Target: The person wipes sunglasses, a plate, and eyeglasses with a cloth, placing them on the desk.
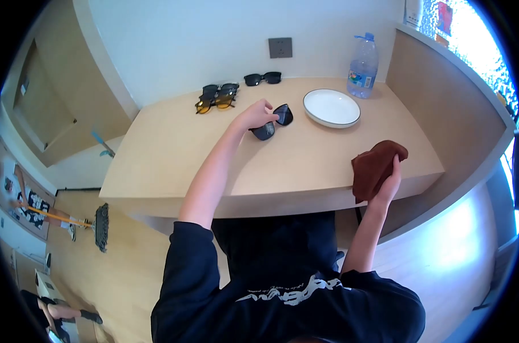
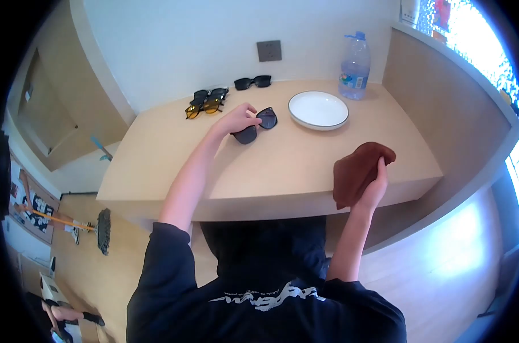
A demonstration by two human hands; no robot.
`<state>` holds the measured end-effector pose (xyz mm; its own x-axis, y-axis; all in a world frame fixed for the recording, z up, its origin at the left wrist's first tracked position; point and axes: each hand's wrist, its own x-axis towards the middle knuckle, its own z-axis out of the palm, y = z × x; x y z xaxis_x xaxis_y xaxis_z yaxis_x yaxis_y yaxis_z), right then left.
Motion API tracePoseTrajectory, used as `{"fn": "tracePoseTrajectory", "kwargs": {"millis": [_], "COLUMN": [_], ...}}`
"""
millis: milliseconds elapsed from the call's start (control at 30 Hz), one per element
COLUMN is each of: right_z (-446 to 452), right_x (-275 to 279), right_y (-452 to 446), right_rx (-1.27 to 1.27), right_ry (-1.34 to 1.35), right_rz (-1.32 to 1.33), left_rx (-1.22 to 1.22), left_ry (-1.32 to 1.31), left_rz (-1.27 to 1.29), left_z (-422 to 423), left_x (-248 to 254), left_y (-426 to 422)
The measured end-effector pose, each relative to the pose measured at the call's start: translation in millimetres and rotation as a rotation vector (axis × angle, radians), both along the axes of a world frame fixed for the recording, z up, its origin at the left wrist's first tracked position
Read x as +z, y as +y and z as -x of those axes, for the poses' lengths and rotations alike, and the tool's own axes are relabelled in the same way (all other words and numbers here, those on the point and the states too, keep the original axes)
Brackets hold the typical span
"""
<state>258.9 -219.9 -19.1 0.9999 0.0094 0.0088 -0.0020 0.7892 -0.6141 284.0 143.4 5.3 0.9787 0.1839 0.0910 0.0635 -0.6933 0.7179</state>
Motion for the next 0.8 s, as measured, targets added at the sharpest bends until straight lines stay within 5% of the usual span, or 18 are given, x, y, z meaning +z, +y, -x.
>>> {"fn": "tracePoseTrajectory", "kwargs": {"millis": [167, 233, 300, 467, 600, 800], "right_z": [-5, -7, -20, -16, -12, -16], "right_x": [-10, -15, -32, -33, -33, -39], "right_y": [0, 0, -6, -8, -7, -10], "right_rx": [-0.022, -0.040, -0.027, -0.013, -0.052, -0.007], "right_ry": [-0.042, -0.062, -0.176, -0.175, -0.192, -0.069], "right_rz": [0.166, 0.211, 0.223, 0.155, 0.214, 0.049], "left_rx": [0.168, 0.224, 0.395, 0.141, 0.070, 0.214], "left_ry": [0.030, -0.118, -0.610, -0.711, -0.758, -0.420], "left_rz": [-0.483, -0.587, -0.613, -0.709, -0.926, -0.682], "left_z": [-37, -39, -34, -11, -26, -55], "left_x": [3, -11, -17, -19, -26, -27], "left_y": [8, 9, 5, -23, -26, -29]}}
